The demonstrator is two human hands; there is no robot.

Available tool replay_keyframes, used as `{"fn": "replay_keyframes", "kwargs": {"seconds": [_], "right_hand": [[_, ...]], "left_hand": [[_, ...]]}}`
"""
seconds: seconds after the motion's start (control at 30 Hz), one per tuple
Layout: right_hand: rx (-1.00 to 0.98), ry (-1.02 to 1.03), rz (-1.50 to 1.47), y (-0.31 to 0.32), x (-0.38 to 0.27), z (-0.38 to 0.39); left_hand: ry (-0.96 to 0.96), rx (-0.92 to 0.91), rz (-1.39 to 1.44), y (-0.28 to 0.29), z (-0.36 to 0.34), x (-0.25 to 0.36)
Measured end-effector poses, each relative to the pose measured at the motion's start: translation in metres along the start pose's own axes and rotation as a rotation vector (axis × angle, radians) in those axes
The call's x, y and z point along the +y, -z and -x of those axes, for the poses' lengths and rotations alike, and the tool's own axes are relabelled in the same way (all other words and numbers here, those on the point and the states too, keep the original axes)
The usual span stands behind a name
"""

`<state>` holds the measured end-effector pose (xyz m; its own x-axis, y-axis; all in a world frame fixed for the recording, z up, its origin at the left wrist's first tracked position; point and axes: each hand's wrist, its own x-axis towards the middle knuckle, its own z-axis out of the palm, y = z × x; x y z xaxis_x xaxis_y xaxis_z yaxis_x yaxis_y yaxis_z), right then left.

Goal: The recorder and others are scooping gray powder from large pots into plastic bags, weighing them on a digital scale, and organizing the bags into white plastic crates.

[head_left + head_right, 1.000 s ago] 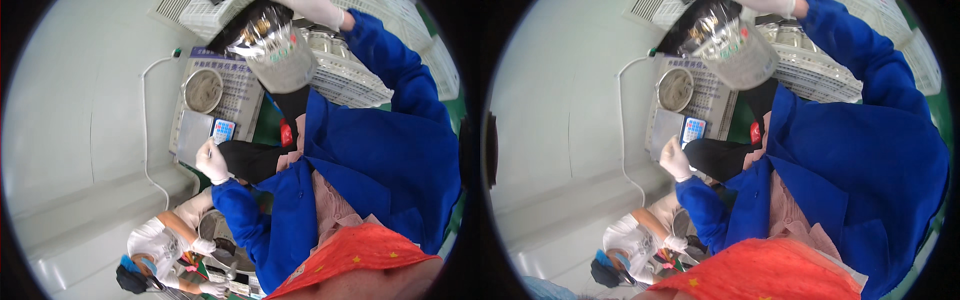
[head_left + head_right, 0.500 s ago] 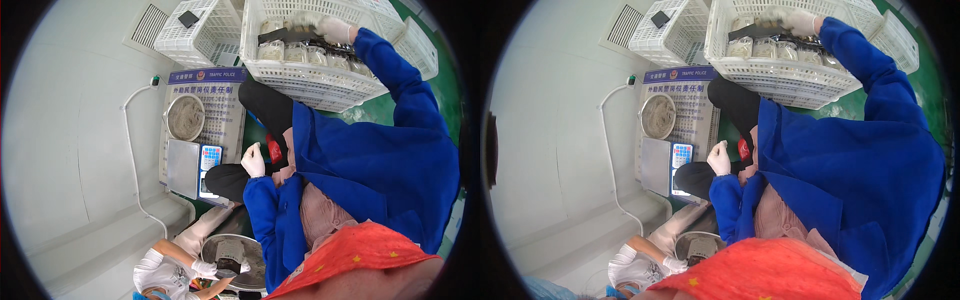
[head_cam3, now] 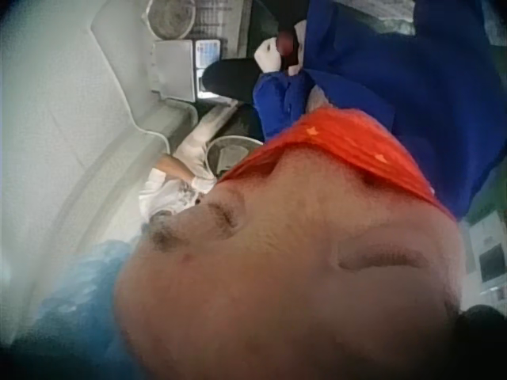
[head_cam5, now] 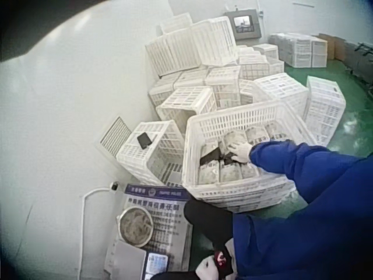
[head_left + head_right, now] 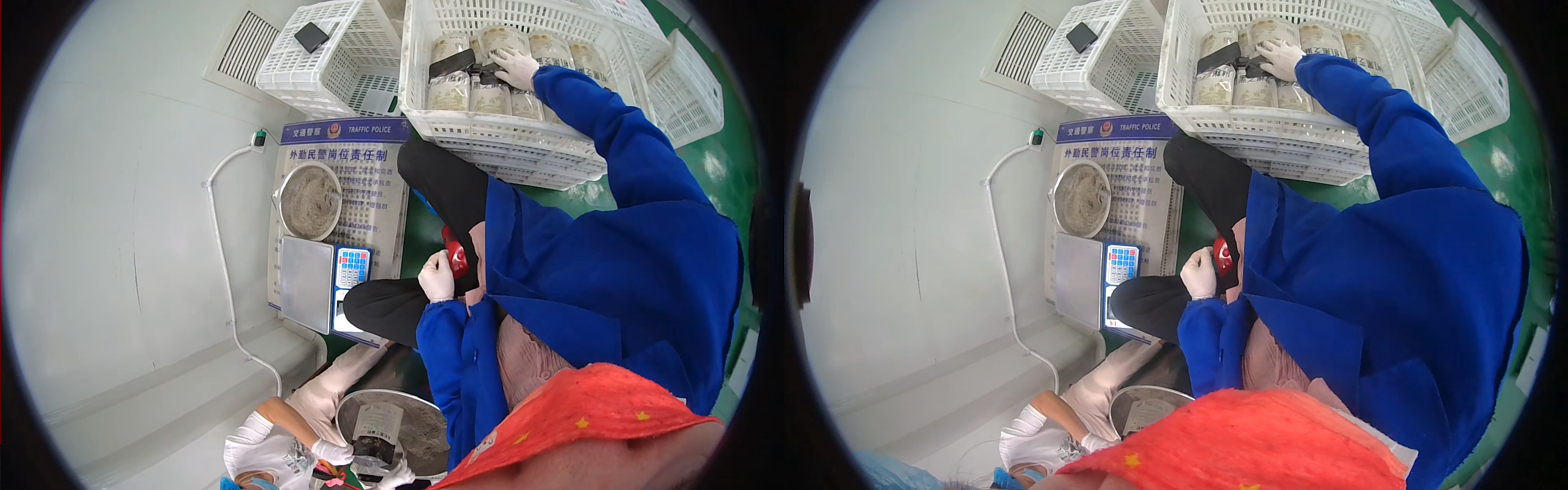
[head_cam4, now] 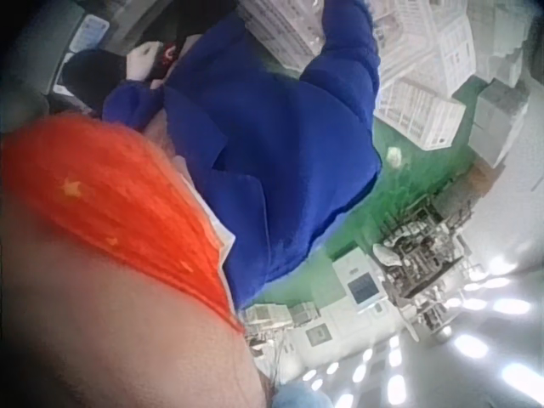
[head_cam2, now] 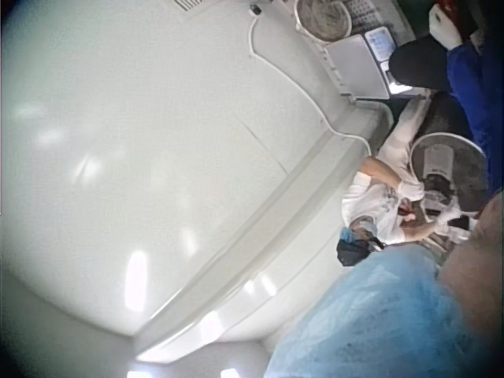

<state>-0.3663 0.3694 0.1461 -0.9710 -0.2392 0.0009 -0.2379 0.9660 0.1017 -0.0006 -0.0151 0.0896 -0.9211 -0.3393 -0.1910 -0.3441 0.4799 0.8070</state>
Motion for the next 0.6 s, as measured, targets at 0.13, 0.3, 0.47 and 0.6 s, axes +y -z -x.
{"fn": "replay_keyframes", "kwargs": {"seconds": [0.13, 0.3, 0.47, 0.6], "right_hand": [[-0.039, 0.015, 0.086, -0.028, 0.018, -0.007], [-0.331, 0.083, 0.086, 0.023, 0.016, -0.038], [0.369, 0.446, -0.398, 0.146, -0.112, -0.036], [0.433, 0.932, -0.656, 0.206, -0.243, 0.041]], "left_hand": [[-0.028, 0.014, -0.049, -0.001, -0.002, -0.001], [-0.071, -0.011, -0.191, -0.007, -0.011, -0.007], [-0.055, -0.075, -0.265, 0.0, -0.011, -0.008], [-0.058, -0.131, -0.277, -0.006, -0.017, -0.014]]}}
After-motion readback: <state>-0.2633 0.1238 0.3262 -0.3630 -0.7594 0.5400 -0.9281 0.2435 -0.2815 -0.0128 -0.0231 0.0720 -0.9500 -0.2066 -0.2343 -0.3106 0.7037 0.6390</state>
